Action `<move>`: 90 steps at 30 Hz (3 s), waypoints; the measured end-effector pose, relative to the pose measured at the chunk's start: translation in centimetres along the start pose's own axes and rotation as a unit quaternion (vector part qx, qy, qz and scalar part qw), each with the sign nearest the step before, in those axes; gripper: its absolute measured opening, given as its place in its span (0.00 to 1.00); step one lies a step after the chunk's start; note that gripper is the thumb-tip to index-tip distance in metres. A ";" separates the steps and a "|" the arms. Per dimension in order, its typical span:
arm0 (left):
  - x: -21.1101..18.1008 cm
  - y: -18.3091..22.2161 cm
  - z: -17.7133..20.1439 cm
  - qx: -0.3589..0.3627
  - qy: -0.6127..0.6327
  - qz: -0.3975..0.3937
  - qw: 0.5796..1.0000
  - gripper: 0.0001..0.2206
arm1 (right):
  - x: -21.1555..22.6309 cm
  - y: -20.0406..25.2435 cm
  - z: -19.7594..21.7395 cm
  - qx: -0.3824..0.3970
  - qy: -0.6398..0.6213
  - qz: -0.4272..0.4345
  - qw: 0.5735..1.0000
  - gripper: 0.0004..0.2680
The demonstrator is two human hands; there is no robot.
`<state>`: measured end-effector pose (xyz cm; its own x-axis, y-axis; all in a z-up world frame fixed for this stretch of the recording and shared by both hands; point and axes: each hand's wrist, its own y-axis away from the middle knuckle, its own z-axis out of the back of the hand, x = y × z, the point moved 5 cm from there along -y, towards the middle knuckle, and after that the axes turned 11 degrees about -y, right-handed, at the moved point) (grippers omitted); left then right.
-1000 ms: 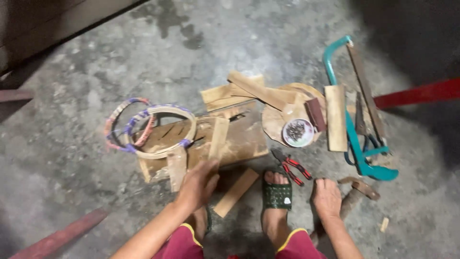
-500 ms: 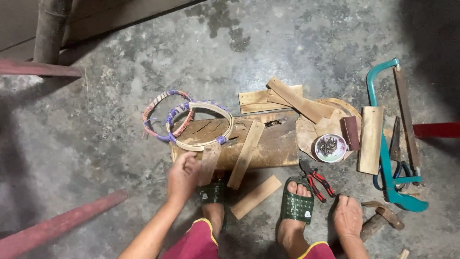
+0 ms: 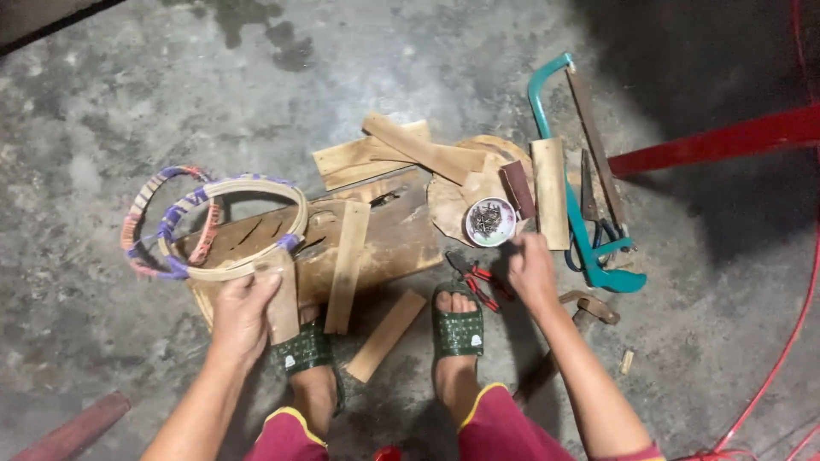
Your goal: The person is using pliers and a hammer to secure wooden strips together, likely for a repair or assembly task.
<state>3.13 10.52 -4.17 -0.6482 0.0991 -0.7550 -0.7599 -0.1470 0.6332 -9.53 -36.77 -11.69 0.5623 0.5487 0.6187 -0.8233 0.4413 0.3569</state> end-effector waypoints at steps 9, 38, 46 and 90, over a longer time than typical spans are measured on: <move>-2.5 0.3 1.8 0.022 0.112 -0.042 0.993 0.12 | 2.8 -0.7 -1.3 -0.020 -0.078 0.124 0.989 0.08; -6.2 2.5 3.0 -0.023 -0.552 -0.293 0.780 0.20 | 26.6 4.7 -9.9 0.059 0.112 0.549 0.826 0.06; -9.5 5.6 4.4 -0.111 -0.527 -0.341 0.770 0.19 | 23.1 -9.5 -4.1 0.019 -0.159 0.351 0.923 0.13; -8.1 -2.0 -12.6 0.127 -0.623 -0.117 0.763 0.25 | -13.2 12.2 -0.6 0.114 0.046 -0.188 0.974 0.14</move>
<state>10.50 -2.36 -1.46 0.0842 0.9752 -0.2048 -0.7445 0.1982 0.6376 -26.92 -38.16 -15.95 0.8233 0.4444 0.3532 -0.5480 0.4597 0.6989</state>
